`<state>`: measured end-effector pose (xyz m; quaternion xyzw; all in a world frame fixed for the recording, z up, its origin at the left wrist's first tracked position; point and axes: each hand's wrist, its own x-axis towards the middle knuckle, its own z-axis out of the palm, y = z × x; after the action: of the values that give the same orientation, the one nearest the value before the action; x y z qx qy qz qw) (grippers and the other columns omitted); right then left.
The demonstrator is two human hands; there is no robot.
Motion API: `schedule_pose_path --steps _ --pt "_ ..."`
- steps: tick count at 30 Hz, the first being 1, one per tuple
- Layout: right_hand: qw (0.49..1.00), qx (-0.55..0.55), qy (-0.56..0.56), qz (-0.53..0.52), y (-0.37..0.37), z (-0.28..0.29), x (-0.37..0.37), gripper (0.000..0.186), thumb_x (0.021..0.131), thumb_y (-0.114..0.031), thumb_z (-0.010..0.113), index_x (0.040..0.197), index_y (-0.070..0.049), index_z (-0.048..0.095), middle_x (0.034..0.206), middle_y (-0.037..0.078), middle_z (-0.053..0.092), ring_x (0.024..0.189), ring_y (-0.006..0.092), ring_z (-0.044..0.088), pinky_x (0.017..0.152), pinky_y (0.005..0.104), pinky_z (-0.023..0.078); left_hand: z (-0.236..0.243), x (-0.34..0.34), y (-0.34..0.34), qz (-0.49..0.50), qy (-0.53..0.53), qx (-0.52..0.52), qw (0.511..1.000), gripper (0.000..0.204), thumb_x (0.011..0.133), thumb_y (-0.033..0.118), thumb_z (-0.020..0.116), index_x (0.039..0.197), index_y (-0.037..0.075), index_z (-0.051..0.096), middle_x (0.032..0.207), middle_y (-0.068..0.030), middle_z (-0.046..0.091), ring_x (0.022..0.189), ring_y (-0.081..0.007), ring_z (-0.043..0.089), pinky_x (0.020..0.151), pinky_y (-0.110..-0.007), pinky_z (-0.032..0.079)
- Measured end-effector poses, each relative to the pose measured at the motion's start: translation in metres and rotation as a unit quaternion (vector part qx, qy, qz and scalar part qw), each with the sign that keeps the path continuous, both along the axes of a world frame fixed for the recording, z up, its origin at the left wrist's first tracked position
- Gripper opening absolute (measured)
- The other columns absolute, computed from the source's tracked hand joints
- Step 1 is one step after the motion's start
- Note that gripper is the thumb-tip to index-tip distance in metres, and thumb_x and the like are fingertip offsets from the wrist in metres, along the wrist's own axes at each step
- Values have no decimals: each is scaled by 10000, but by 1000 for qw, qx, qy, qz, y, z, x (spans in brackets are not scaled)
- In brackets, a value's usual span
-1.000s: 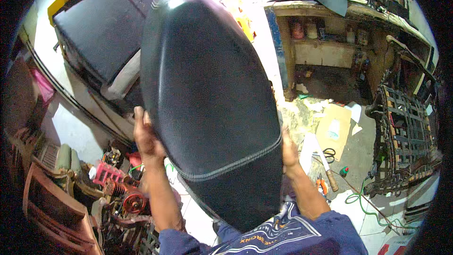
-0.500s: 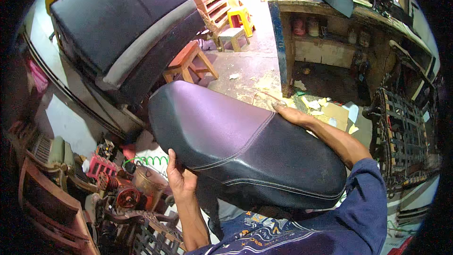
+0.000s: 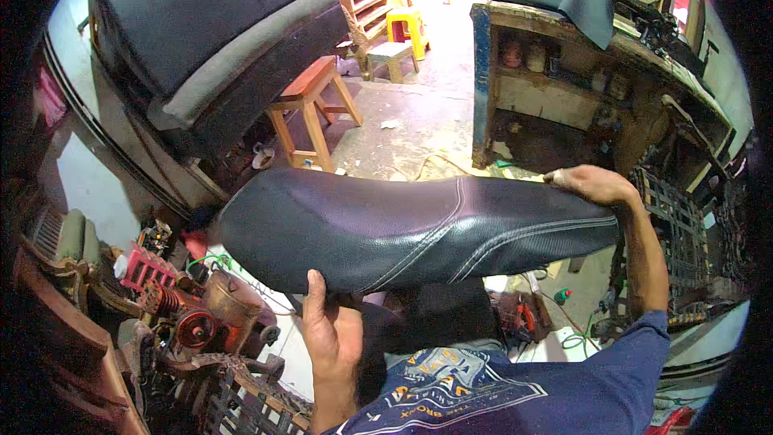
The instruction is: The person reupholsters a motorcycle seat by repeatedly attaching the black cover to the white base using a staple gun. They flip the seat to check alignment and continue stapling along the edges.
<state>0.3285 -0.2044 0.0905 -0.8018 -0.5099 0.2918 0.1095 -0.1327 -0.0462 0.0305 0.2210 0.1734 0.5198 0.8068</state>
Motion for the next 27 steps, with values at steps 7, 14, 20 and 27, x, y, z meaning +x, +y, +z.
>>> schedule_pose_path --steps 7,14,20,27 --pt "995 62 -3 -82 -6 -15 31 841 1045 -757 314 1299 -83 748 1176 159 773 1078 287 717 1000 398 520 -6 4 -29 5 12 -17 1000 407 1065 272 647 1392 34 601 1402 -109 655 1296 -261 597 1168 -443 435" --pt "970 -82 -110 -200 0 -23 29 906 980 -798 419 1220 12 749 1213 260 739 1178 400 693 1012 474 513 -43 -14 -60 -68 99 4 993 504 1107 440 516 1446 68 543 1457 -103 602 1319 -294 575 1132 -478 450" --pt "961 80 -66 -255 -11 -62 2 788 1011 -736 441 1275 -56 740 1263 228 730 1201 414 682 1040 471 502 -23 -50 -66 -520 419 417 617 392 1080 284 579 1295 -24 687 1279 -208 714 1266 -323 647 1097 -393 476" --pt "941 206 -77 -259 -25 -111 -33 522 1027 -518 588 1193 -51 750 1128 218 750 1082 394 710 939 427 527 -31 79 -4 101 561 609 552 809 1086 542 415 1628 -46 287 1691 -307 247 1586 -491 173 1272 -611 122"
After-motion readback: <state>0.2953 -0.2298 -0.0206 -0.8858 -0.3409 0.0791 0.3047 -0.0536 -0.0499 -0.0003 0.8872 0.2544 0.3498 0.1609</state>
